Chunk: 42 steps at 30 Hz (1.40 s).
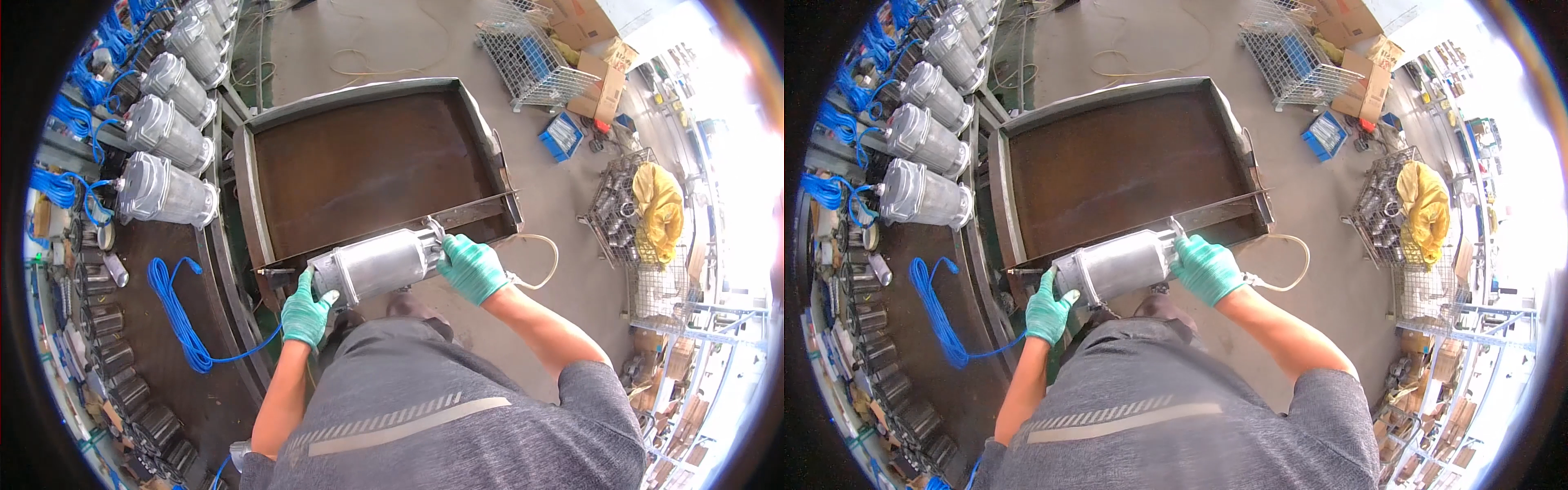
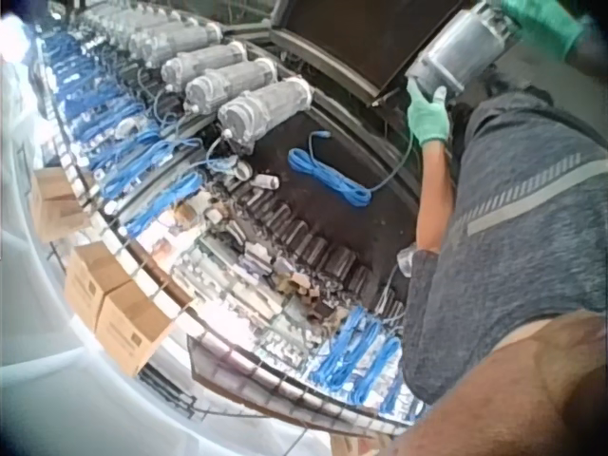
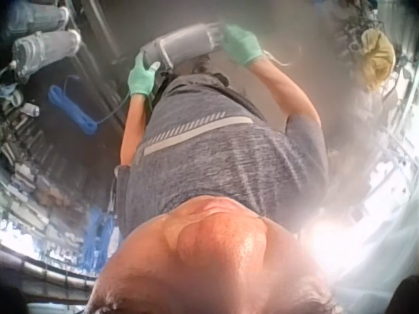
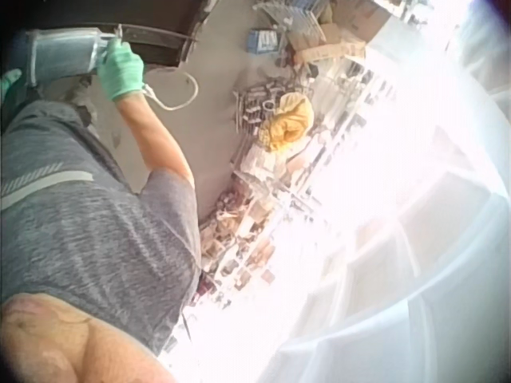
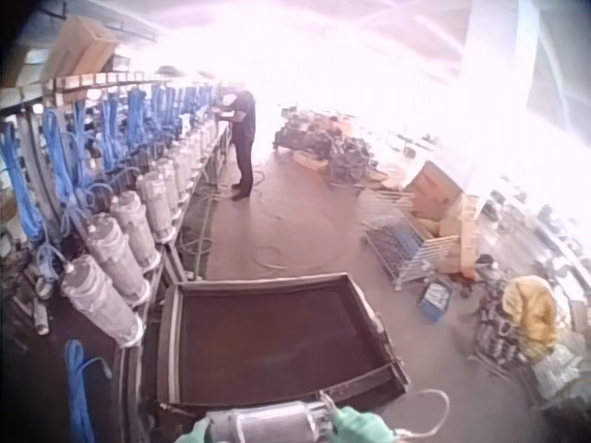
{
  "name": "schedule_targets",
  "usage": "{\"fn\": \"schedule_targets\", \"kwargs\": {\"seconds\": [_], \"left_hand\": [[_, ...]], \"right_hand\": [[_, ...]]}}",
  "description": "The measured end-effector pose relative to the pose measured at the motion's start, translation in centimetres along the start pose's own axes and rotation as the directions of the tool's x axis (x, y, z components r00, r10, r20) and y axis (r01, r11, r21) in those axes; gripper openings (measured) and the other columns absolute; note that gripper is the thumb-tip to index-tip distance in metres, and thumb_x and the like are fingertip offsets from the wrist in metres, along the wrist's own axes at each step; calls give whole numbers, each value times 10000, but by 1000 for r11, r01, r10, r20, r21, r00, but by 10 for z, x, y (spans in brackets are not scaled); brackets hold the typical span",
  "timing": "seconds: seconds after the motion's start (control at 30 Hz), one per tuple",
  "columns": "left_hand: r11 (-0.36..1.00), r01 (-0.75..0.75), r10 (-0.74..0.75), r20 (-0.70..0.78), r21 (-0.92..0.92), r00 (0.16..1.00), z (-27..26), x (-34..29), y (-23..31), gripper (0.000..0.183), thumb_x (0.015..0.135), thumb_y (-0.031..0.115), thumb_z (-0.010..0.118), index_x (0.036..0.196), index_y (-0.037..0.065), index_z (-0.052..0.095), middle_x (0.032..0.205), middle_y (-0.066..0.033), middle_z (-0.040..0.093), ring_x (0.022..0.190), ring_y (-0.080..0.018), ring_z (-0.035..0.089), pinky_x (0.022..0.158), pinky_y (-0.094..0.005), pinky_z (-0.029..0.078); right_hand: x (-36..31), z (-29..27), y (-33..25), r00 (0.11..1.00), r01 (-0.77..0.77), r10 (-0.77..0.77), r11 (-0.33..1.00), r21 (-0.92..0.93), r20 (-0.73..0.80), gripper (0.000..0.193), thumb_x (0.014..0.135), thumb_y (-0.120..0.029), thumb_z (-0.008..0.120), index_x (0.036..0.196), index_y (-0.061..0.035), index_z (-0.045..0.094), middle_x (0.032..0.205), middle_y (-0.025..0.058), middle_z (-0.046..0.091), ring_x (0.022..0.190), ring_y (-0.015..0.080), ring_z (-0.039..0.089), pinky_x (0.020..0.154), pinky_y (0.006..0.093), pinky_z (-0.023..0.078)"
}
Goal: The person picks up a metal industrial pump from a row, carries it to a water tank, immerses it to check for leaks while handling a blue cable, and then returns it to the line.
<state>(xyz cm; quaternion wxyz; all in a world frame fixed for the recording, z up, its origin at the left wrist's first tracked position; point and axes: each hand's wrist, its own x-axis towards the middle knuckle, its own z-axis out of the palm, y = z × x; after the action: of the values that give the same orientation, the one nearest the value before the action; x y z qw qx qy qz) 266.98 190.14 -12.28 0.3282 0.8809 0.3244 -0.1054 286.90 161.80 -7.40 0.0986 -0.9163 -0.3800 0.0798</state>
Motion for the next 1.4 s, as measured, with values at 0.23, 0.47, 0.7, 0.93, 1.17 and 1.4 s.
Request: {"fn": "schedule_targets", "kwargs": {"seconds": [0.23,0.47,0.7,0.93,1.17,1.4], "left_hand": [[1000,13,-13,33,-1,999,1,3,-1,795,855,369,826,1517,124,460,1092,-299,707,993,-475,687,868,-498,540],[999,-29,29,1,17,1000,6,1,-7,818,867,430,797,1547,175,420,1022,-282,722,936,-476,688,837,-530,534],[999,-35,36,-19,36,999,7,1,-10,813,862,451,793,1538,184,427,1038,-284,722,960,-481,689,853,-541,533],[999,-30,31,-21,29,999,7,4,-11,818,853,459,803,1532,189,436,1029,-284,724,959,-477,691,852,-539,533],[1000,-22,22,-2,5,1000,5,4,-8,824,845,438,816,1530,173,441,1032,-284,723,953,-475,690,849,-530,533],[996,-54,53,-21,-67,998,10,5,-13,819,839,370,837,1527,163,443,1081,-286,717,989,-478,685,872,-515,536]], "right_hand": [[0,2,0,998,3,-1,999,36,-70,195,887,-201,640,1003,-47,614,815,155,639,668,354,670,588,464,564],[-3,7,4,996,33,-31,999,17,-89,310,894,-249,656,1109,-28,627,840,154,656,654,333,678,565,458,559],[-5,-7,-4,1000,-15,15,1000,24,-14,261,911,-252,653,1068,-43,645,873,187,691,698,369,703,600,485,570],[-3,-11,-5,999,-5,6,999,33,-47,209,920,-239,641,1022,-57,654,860,186,695,682,368,705,595,477,574],[-3,-3,-2,999,5,-4,1000,23,-47,237,913,-274,646,1047,-78,644,858,164,671,653,346,698,569,461,569],[-1,0,0,1000,-9,10,999,32,-21,238,903,-279,652,1035,-82,638,841,157,655,624,342,681,554,468,563]]}}
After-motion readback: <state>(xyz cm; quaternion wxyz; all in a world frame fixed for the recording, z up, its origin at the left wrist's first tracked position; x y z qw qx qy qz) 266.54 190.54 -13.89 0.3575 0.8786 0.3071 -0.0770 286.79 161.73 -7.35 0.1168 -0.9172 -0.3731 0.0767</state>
